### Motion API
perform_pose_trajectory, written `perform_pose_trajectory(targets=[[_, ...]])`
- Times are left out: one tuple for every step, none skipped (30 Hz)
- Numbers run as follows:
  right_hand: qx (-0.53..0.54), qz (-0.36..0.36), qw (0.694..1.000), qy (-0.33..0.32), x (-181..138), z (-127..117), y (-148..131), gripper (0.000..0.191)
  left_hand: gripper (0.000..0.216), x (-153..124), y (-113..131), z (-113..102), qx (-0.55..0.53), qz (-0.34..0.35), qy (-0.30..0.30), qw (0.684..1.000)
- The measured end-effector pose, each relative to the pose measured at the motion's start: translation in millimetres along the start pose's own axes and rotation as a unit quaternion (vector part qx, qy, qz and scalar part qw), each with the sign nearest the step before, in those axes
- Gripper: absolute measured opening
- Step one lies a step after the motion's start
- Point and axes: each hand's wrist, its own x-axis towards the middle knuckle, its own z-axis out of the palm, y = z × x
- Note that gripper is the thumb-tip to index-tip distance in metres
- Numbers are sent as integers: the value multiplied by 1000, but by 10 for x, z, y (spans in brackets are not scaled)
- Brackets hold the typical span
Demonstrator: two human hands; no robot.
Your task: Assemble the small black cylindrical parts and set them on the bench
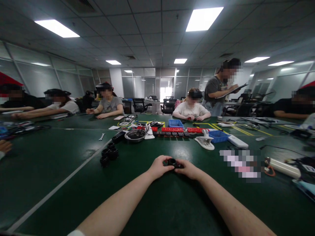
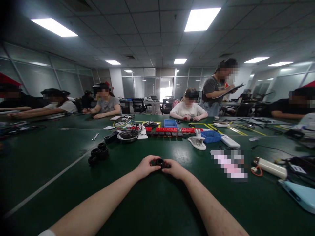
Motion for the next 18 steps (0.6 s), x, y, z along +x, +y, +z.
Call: perform_pose_trajectory(targets=[[-4, 8, 1000, 7, 8, 4, 15, 18, 40, -5, 13, 11, 1, -4, 5, 1000], [-9, 16, 1000, 15, 14, 7, 33, 16, 39, -13, 28, 25, 3, -8, 12, 1000], [-12, 21, 999, 21, 19, 11, 50, 15, 37, -22, 45, 42, 5, -13, 21, 1000], [-15, 24, 999, 27, 23, 14, 67, 16, 36, -32, 62, 60, 9, -18, 33, 999], [-19, 26, 999, 32, 25, 17, 81, 17, 35, -42, 77, 80, 14, -23, 44, 999], [-24, 28, 999, 36, 26, 20, 92, 18, 33, -50, 89, 102, 19, -28, 56, 998], [-30, 30, 998, 40, 25, 26, 97, 19, 32, -57, 97, 122, 24, -32, 66, 997], [-38, 34, 998, 46, 22, 34, 96, 19, 32, -62, 99, 142, 30, -35, 75, 996], [-48, 40, 997, 54, 19, 47, 88, 20, 31, -64, 96, 161, 35, -38, 83, 995], [-61, 47, 995, 64, 15, 65, 72, 21, 31, -65, 89, 177, 41, -40, 89, 994], [-72, 56, 993, 77, 11, 90, 49, 22, 31, -64, 79, 190, 47, -42, 95, 993], [-88, 66, 989, 93, 8, 118, 19, 22, 31, -62, 68, 199, 52, -44, 100, 993], [-114, 77, 984, 110, 5, 149, -15, 22, 31, -59, 57, 205, 56, -46, 105, 992], [-151, 85, 977, 126, 2, 179, -51, 24, 31, -56, 49, 206, 59, -48, 107, 991], [-195, 89, 966, 143, 1, 205, -84, 25, 30, -53, 44, 201, 61, -49, 108, 991], [-240, 91, 954, 157, 0, 223, -112, 27, 30, -51, 43, 191, 62, -48, 106, 991], [-278, 88, 942, 166, -1, 230, -131, 29, 29, -50, 47, 175, 61, -45, 101, 992], [-298, 82, 936, 169, -3, 226, -141, 33, 29, -50, 54, 154, 59, -39, 93, 993]])
